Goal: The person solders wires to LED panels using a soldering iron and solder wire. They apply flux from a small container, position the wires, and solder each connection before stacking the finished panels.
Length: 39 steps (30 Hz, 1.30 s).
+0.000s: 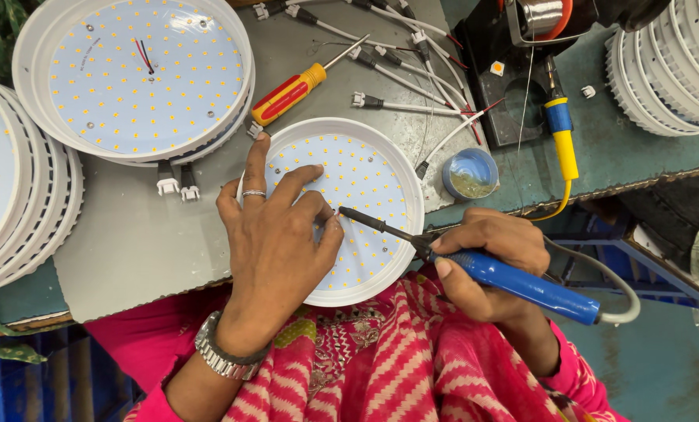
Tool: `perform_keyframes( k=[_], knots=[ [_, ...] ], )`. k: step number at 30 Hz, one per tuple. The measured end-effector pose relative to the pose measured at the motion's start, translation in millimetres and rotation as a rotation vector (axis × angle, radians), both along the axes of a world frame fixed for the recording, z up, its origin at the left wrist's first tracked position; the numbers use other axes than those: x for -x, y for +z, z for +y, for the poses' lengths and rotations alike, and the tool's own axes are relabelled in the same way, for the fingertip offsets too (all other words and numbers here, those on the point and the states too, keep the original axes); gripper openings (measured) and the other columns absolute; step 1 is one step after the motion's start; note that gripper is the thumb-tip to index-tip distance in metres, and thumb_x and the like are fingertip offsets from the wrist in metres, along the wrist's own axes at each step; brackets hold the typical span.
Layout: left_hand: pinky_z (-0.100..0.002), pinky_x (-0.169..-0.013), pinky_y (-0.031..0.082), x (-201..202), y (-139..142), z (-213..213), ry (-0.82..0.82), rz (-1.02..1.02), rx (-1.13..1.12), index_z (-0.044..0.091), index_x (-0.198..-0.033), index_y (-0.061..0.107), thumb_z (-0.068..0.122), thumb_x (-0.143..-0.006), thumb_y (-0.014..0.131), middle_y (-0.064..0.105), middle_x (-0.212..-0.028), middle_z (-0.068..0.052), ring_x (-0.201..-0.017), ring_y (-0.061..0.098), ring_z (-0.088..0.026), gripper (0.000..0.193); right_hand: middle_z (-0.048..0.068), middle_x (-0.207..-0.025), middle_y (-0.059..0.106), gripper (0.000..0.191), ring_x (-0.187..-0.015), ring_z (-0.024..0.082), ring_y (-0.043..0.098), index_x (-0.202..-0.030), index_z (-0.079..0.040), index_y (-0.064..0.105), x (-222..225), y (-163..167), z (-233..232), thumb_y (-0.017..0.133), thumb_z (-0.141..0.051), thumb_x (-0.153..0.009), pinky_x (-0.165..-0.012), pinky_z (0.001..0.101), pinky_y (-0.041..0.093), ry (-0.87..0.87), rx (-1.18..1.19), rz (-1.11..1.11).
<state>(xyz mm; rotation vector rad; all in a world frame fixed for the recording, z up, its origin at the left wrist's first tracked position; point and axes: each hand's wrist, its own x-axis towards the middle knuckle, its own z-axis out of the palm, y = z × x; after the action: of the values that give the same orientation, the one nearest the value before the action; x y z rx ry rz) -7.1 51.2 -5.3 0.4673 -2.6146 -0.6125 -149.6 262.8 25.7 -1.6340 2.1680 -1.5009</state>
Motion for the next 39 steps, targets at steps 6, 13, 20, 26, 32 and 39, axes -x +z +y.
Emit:
perform_keyframes(
  k=[6,13,20,26,32,39],
  knots=[
    [-0.062,-0.106,0.023,0,0,0,-0.004,-0.012,0.000,0.009,-0.075,0.073,0.022,-0.079,0.075,0.067,-0.133,-0.006,-0.151,0.025,-0.043,0.014,0.007,-0.077,0.072,0.012,-0.058,0.016,0.061,-0.085,-0.002,0.067,1,12,-4,0.071,-0.009,-0.075,-0.057,0.0295,0.047,0.071,-0.039,0.063],
    [-0.062,-0.106,0.023,1,0,0,-0.004,-0.011,-0.004,0.010,-0.074,0.073,0.023,-0.080,0.074,0.067,-0.132,-0.005,-0.151,0.025,-0.043,0.014,0.007,-0.075,0.070,0.013,-0.056,0.016,0.062,-0.086,-0.001,0.067,0,17,-4,0.071,-0.010,-0.077,-0.052,0.0272,0.046,0.020,0.024,0.097],
    [-0.062,-0.106,0.023,1,0,0,-0.003,-0.010,0.000,0.010,-0.075,0.073,0.023,-0.080,0.074,0.067,-0.132,-0.005,-0.151,0.026,-0.043,0.014,0.008,-0.074,0.069,0.014,-0.056,0.015,0.061,-0.086,0.000,0.067,2,16,1,0.072,-0.010,-0.077,-0.050,0.0253,0.044,-0.017,-0.008,0.049],
    [-0.061,-0.106,0.023,0,0,0,-0.005,0.005,0.001,0.010,-0.074,0.073,0.023,-0.081,0.074,0.067,-0.132,-0.005,-0.151,0.026,-0.043,0.015,0.006,-0.072,0.069,0.012,-0.056,0.016,0.061,-0.084,-0.002,0.068,-2,14,-3,0.072,-0.009,-0.075,-0.055,0.0290,0.045,0.003,-0.056,0.064],
    [-0.060,-0.107,0.023,1,0,1,-0.002,0.006,0.010,0.010,-0.074,0.073,0.022,-0.081,0.074,0.068,-0.131,-0.005,-0.151,0.027,-0.042,0.014,0.005,-0.074,0.070,0.013,-0.057,0.017,0.062,-0.085,-0.003,0.067,-2,15,-6,0.074,-0.011,-0.076,-0.056,0.0300,0.047,0.027,-0.060,0.083],
    [-0.062,-0.105,0.023,1,1,1,0.000,0.000,0.010,0.010,-0.075,0.073,0.023,-0.081,0.074,0.067,-0.131,-0.005,-0.150,0.027,-0.043,0.015,0.006,-0.074,0.070,0.014,-0.056,0.016,0.061,-0.085,-0.002,0.068,-2,12,-4,0.074,-0.011,-0.076,-0.055,0.0292,0.046,0.019,-0.039,0.095]
  ],
)
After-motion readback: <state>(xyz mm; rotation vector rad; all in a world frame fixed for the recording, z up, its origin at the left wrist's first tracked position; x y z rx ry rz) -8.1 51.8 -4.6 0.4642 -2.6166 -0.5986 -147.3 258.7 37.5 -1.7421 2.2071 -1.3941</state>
